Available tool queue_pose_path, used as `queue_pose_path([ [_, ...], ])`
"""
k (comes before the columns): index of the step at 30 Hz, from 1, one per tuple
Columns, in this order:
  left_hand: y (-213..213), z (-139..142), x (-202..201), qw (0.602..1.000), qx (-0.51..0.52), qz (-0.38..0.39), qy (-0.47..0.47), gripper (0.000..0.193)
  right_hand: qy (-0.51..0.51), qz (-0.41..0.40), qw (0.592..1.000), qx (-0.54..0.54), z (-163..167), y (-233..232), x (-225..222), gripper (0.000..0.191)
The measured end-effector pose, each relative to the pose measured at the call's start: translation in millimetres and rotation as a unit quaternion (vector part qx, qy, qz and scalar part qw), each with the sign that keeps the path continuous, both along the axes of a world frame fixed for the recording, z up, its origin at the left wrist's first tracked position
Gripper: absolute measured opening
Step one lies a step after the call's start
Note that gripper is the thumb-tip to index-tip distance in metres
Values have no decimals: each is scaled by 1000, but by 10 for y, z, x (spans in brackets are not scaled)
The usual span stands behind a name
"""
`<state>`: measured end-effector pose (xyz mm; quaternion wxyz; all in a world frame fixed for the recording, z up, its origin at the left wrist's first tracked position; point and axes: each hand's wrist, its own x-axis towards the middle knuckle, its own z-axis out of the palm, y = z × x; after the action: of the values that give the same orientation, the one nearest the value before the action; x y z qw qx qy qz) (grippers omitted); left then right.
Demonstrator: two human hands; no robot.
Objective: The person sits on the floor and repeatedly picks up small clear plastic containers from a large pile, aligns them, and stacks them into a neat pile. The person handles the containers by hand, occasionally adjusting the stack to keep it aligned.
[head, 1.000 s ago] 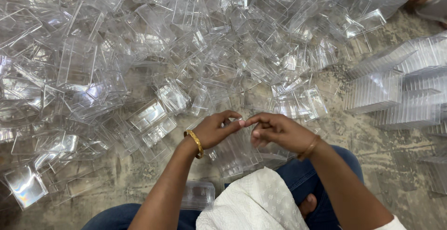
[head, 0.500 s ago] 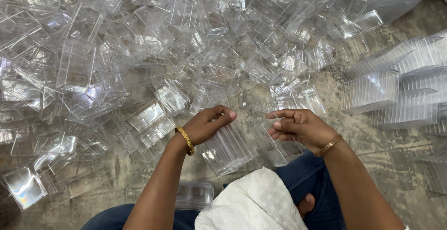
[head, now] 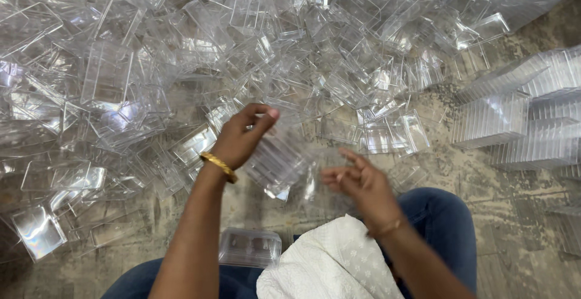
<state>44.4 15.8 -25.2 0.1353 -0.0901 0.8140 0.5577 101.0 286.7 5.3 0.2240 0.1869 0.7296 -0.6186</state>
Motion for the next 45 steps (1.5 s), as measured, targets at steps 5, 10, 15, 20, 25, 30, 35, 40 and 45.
queue_pose_path([
  [5,-370,48,12,993,-38,106,37,60,137,124,982,-28,-45,-357,636,25],
  [10,-286,52,-6,991,39,120,51,61,334,449,805,197,-235,-769,1285,51],
  [15,-153,89,16,996,18,86,33,63,508,448,713,179,-754,-1008,1482,46],
  [20,-193,119,26,996,1,88,31,65,406,393,792,230,-901,-800,1194,37],
  [25,-188,107,24,995,21,84,52,68,88,153,984,25,-1035,-299,807,22],
  [30,-145,102,20,997,20,79,14,67,110,171,979,24,-1164,-366,959,14],
  [35,-110,89,29,997,27,58,34,65,31,205,971,115,-947,-557,1026,16],
  [40,-69,67,5,999,13,36,22,63,-125,68,990,-19,-854,-504,931,20],
  [45,-65,40,14,999,-12,40,26,59,-34,256,939,228,-802,-361,691,24],
])
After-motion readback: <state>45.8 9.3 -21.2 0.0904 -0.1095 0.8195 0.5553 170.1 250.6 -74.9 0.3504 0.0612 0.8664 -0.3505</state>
